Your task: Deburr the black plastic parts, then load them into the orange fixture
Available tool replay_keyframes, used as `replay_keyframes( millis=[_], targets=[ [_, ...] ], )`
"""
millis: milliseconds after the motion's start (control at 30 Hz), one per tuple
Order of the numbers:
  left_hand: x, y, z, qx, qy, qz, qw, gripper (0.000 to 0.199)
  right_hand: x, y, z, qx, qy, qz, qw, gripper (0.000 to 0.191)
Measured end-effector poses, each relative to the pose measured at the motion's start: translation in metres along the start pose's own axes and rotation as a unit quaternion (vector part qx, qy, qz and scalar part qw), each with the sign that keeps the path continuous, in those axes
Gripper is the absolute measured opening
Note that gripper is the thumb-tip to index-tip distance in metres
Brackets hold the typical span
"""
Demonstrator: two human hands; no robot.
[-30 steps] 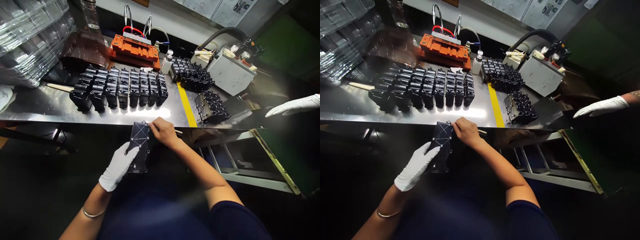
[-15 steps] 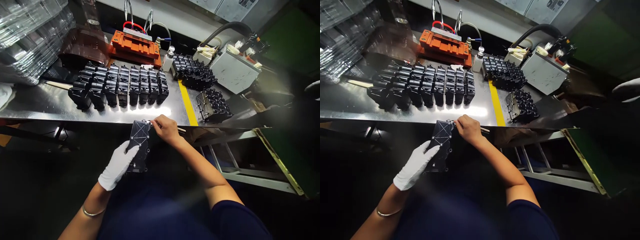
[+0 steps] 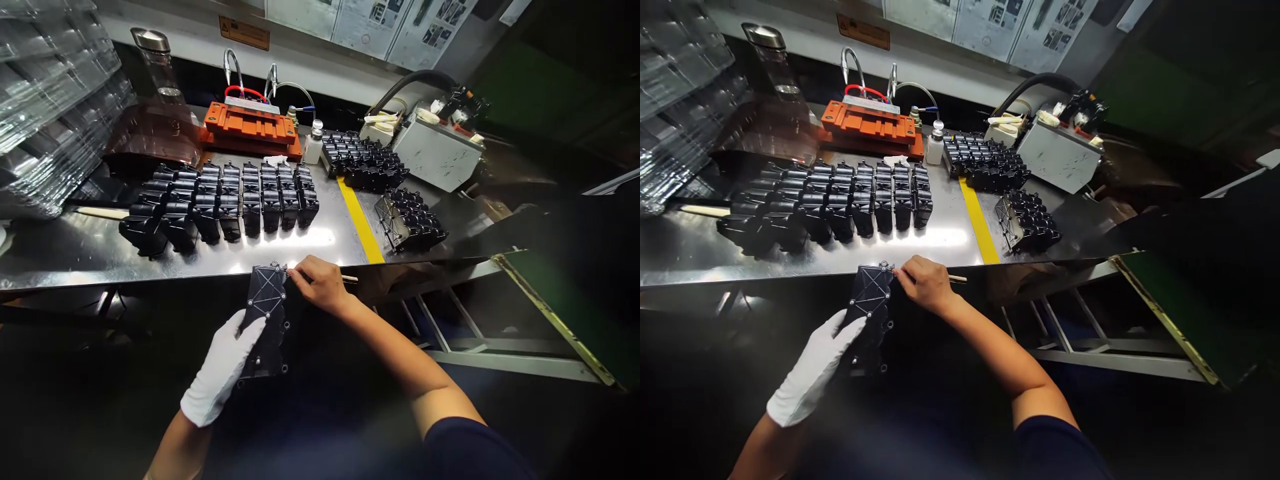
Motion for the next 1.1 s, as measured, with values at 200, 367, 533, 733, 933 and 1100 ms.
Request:
replay_keyframes(
  millis=[200, 367, 533, 733, 933, 1100],
  targets=[
    [0.001, -0.003, 0.0, -0.001, 0.0, -0.008, 1.0, 0.046, 0.003, 0.0, 0.0, -0.017, -0.007, -0.014, 1.0, 0.032],
    [0.0, 0.0, 0.001, -0.003, 0.0, -0.014, 1.0, 0.043, 0.006, 0.002, 0.0, -0.051, -0.004, -0.003, 0.999, 0.032],
    [-0.001, 0.003, 0.004, 0.001, 0.007, -0.012, 1.0, 0.044, 0.006, -0.004, 0.0, -0.052, 0.001, 0.002, 0.999, 0.031],
    [0.001, 0.001, 0.004, 0.017, 0.02, 0.001, 1.0, 0.046, 0.007, -0.006, 0.004, -0.068, -0.013, 0.027, 0.997, 0.031],
    [0.0, 0.001, 0.004, 0.01, 0.015, 0.004, 1.0, 0.044, 0.002, -0.006, -0.003, -0.043, -0.017, 0.029, 0.999, 0.029],
    [0.001, 0.003, 0.006, 0.006, 0.014, 0.001, 1.0, 0.042, -0.011, -0.007, -0.016, 0.062, -0.061, 0.0, 0.996, 0.027]
  ],
)
Point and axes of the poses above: each hand's wrist, its own x-axis towards the middle knuckle, its own z-axis out of the palm, y = z × x, the point moved 2 cm from there along x, towards the middle knuckle, and after that the axes turned 3 degrees about -x, right-handed, at the moved point
